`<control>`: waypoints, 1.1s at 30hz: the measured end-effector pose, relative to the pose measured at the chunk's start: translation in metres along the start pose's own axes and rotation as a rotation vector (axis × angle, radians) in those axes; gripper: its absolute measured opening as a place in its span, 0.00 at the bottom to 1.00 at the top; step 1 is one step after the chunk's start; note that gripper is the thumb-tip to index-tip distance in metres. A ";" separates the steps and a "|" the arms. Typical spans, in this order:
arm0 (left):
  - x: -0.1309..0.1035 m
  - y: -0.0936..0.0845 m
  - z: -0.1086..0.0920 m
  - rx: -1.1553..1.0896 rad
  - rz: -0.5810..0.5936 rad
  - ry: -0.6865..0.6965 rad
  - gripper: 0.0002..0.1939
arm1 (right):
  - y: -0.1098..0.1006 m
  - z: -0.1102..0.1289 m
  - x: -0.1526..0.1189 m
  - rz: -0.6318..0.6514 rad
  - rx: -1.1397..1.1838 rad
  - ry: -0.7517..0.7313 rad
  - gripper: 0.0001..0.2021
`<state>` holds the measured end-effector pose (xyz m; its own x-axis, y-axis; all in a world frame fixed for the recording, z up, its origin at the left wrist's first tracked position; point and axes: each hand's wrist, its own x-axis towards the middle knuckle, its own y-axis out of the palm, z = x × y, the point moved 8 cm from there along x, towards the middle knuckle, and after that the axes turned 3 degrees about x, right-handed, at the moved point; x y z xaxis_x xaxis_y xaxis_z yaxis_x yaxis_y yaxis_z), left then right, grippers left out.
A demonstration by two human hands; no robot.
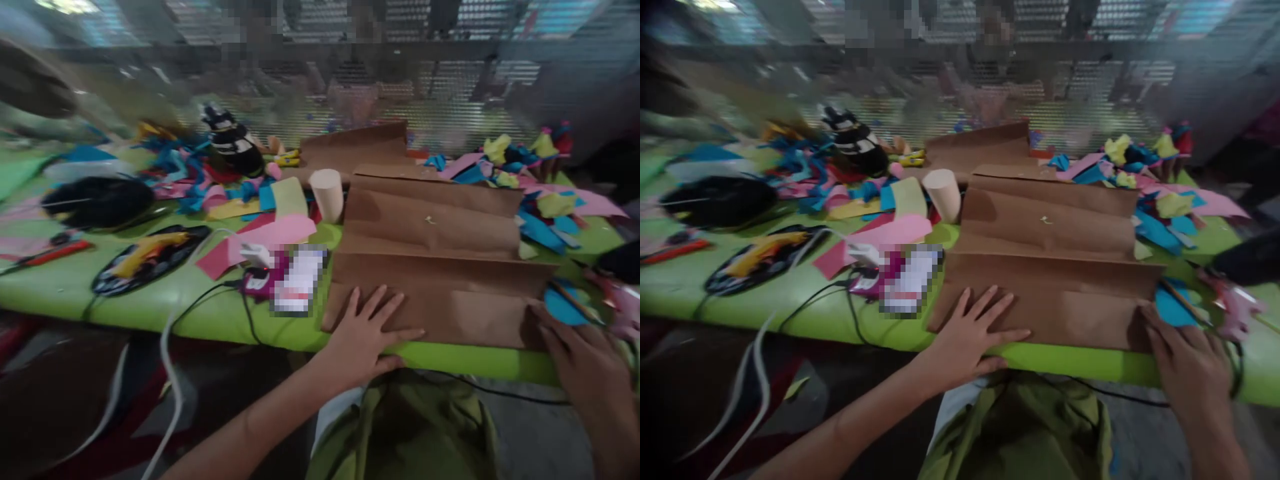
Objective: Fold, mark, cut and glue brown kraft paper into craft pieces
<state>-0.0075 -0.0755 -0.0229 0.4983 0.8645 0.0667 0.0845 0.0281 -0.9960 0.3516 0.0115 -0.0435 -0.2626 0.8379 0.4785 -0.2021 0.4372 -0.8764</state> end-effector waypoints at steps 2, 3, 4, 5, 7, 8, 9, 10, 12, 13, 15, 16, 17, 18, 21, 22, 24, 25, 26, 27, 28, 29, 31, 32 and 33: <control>0.000 0.002 0.000 0.012 -0.008 0.005 0.34 | -0.005 0.006 0.002 0.029 -0.023 0.038 0.22; 0.001 0.003 -0.001 0.019 -0.013 0.010 0.34 | -0.012 0.008 0.003 0.010 -0.040 0.074 0.22; 0.001 0.004 -0.001 0.028 -0.016 0.014 0.35 | -0.019 0.011 0.004 -0.002 -0.036 0.105 0.21; 0.001 0.005 -0.002 0.038 -0.018 0.017 0.36 | -0.026 0.015 0.005 -0.013 -0.023 0.131 0.20; 0.001 0.006 -0.002 0.056 -0.023 0.019 0.37 | -0.047 0.031 0.007 -0.075 0.002 0.129 0.22; 0.001 0.006 -0.002 0.063 -0.026 0.021 0.37 | -0.057 0.043 0.008 -0.110 0.016 0.107 0.24; 0.001 0.007 -0.002 0.068 -0.029 0.024 0.37 | -0.064 0.059 0.007 -0.120 0.034 0.064 0.27; 0.001 0.008 -0.002 0.071 -0.031 0.026 0.37 | -0.069 0.077 0.006 -0.113 0.058 0.018 0.29; 0.001 0.009 -0.001 0.072 -0.032 0.029 0.36 | -0.067 0.123 0.001 0.001 0.159 -0.099 0.33; 0.000 0.010 -0.001 0.069 -0.033 0.030 0.36 | -0.061 0.150 -0.003 0.075 0.222 -0.182 0.33; 0.000 0.013 0.001 0.061 -0.034 0.028 0.35 | -0.046 0.204 -0.018 0.229 0.298 -0.364 0.32; 0.000 0.014 0.001 0.059 -0.035 0.028 0.35 | -0.037 0.226 -0.026 0.298 0.320 -0.429 0.33; 0.000 0.015 0.002 0.058 -0.033 0.028 0.35 | -0.028 0.242 -0.032 0.352 0.335 -0.462 0.34; 0.000 0.016 0.002 0.060 -0.030 0.026 0.34 | -0.020 0.252 -0.037 0.390 0.347 -0.470 0.35; 0.001 0.016 0.003 0.075 -0.034 0.029 0.32 | -0.005 0.252 -0.042 0.423 0.341 -0.418 0.35; 0.001 0.016 0.002 0.081 -0.040 0.033 0.32 | -0.002 0.244 -0.043 0.424 0.322 -0.382 0.35; 0.001 0.014 0.001 0.089 -0.054 0.048 0.32 | -0.001 0.220 -0.043 0.420 0.268 -0.299 0.35; 0.001 0.013 0.000 0.091 -0.061 0.055 0.33 | -0.002 0.206 -0.043 0.415 0.239 -0.261 0.35; 0.001 0.012 0.000 0.092 -0.069 0.059 0.33 | -0.003 0.192 -0.044 0.410 0.213 -0.228 0.35; 0.002 0.011 -0.001 0.095 -0.077 0.061 0.33 | -0.005 0.178 -0.045 0.405 0.190 -0.199 0.35; 0.002 0.011 -0.001 0.100 -0.085 0.064 0.34 | -0.007 0.163 -0.045 0.399 0.171 -0.174 0.35; 0.002 0.010 -0.001 0.108 -0.092 0.065 0.34 | -0.009 0.149 -0.046 0.392 0.155 -0.153 0.35; 0.002 0.010 -0.001 0.123 -0.106 0.066 0.34 | -0.012 0.122 -0.047 0.381 0.129 -0.119 0.35; 0.002 0.010 -0.001 0.128 -0.113 0.069 0.34 | -0.014 0.109 -0.048 0.374 0.117 -0.103 0.35; 0.002 0.009 -0.002 0.130 -0.119 0.074 0.33 | -0.016 0.097 -0.048 0.366 0.106 -0.086 0.35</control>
<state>-0.0043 -0.0740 -0.0321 0.5536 0.8122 0.1840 0.0367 0.1969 -0.9797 0.2759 -0.0679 -0.0473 -0.4128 0.8997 0.1416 -0.1752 0.0741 -0.9817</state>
